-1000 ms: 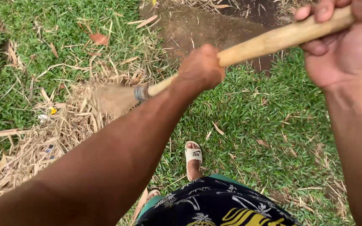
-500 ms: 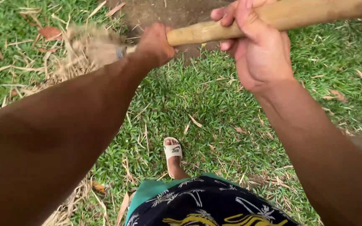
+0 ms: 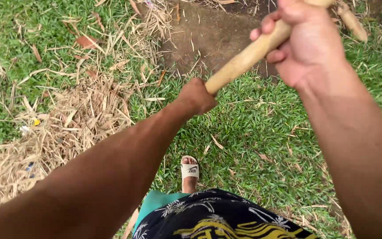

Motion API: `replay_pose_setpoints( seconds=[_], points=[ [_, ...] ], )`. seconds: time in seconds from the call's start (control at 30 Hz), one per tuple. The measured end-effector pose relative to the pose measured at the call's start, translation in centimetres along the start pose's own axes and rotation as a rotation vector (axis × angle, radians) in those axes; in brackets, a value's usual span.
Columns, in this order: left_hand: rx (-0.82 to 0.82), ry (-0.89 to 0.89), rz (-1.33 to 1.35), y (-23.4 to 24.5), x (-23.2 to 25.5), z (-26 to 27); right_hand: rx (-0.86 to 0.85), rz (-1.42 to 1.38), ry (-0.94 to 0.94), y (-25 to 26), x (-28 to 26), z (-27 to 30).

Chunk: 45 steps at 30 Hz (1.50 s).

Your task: The person sweeps dry leaves and plastic trash across the grass using a broom, occasionally picking up pieces of debris by hand.

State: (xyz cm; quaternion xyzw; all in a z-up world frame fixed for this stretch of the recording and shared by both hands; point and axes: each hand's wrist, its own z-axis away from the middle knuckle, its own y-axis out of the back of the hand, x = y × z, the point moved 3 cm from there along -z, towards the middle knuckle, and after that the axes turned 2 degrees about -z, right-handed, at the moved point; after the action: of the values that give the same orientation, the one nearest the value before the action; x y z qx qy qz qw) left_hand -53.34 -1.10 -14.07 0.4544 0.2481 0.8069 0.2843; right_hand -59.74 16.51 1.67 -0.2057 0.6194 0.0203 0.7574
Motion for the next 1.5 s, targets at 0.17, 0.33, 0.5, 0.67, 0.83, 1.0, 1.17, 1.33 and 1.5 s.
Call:
replay_pose_setpoints(
  seconds=[0.17,0.33,0.5,0.67,0.83,1.0,1.17,1.33,1.5],
  points=[
    [0.227,-0.067,0.139,3.7,0.2,-2.0,-0.216,-0.014,0.173,-0.7,1.1,0.2],
    [0.350,-0.231,0.140,8.5,2.2,-1.2,-0.325,-0.064,0.399,0.4,0.0,1.8],
    [0.558,-0.381,0.081,11.2,3.8,3.3,-0.380,-0.073,0.392,1.5,-3.0,0.6],
    [0.415,-0.118,0.067,10.5,2.6,8.1,-0.367,-0.010,0.362,0.7,-3.6,-4.5],
    [0.301,0.169,0.081,7.5,-3.3,14.1,-0.523,0.000,0.203,-10.1,-0.7,-0.3],
    [0.211,0.403,0.195,3.4,-11.7,18.6,-0.636,0.073,-0.096,-16.2,6.3,4.3],
    [0.304,0.296,0.185,5.6,-12.0,18.8,-0.690,0.106,0.128,-17.3,4.0,8.6],
    [0.439,0.141,0.227,10.0,-8.7,18.8,-0.673,0.128,0.319,-15.7,-0.1,8.3],
    [0.390,0.162,0.148,10.9,-7.8,24.1,-0.584,-0.006,0.258,-15.7,-1.0,8.1]
  ],
)
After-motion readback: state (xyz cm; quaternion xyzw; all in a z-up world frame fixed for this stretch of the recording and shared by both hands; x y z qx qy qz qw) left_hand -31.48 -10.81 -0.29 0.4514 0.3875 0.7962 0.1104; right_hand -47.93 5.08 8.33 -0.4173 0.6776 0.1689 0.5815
